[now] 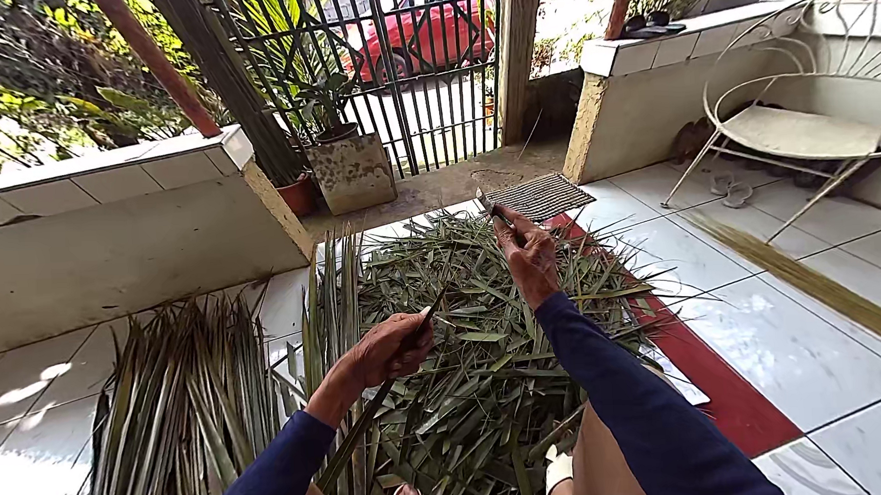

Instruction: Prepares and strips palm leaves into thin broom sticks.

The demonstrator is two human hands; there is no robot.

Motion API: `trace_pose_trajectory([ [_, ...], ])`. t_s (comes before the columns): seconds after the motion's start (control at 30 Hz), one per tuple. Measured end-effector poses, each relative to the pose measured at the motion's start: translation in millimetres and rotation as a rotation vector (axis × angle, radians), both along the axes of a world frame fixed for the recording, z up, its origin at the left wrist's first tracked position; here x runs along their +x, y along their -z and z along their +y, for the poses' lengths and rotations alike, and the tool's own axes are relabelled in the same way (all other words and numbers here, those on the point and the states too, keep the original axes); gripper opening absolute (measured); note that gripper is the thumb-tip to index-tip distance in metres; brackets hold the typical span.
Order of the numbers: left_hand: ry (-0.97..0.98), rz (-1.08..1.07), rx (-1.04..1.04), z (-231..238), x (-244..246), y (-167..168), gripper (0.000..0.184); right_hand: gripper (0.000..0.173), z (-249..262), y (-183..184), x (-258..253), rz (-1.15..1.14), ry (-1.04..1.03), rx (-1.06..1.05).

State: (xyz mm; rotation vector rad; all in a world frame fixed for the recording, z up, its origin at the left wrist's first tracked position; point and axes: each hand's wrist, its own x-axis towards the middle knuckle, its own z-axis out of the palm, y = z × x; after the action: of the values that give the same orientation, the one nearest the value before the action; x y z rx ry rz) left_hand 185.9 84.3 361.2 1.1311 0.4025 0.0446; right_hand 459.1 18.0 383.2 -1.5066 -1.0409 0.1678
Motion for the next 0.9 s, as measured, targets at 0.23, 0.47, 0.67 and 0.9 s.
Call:
trace_pose_trajectory([
  [0.23,-0.028,0.018,0.017,-2,1,0,0.045,0.037,2,3,-1,0.017,-0.043,-0.012],
  [0.47,-0.032,0.027,0.023,0,1,2,0.047,0.037,2,5,-3,-0.051,-0.056,-0.022],
  [0.67,-0.007,-0.003,0.013,1,-2,1,0.046,0.035,7,4,3,0.005,-0.051,-0.014],
  [0.9,-0.008,-0.002,-0.001,-2,-1,-1,0.044,0.036,2,2,0,-0.001,-0.009,-0.022],
])
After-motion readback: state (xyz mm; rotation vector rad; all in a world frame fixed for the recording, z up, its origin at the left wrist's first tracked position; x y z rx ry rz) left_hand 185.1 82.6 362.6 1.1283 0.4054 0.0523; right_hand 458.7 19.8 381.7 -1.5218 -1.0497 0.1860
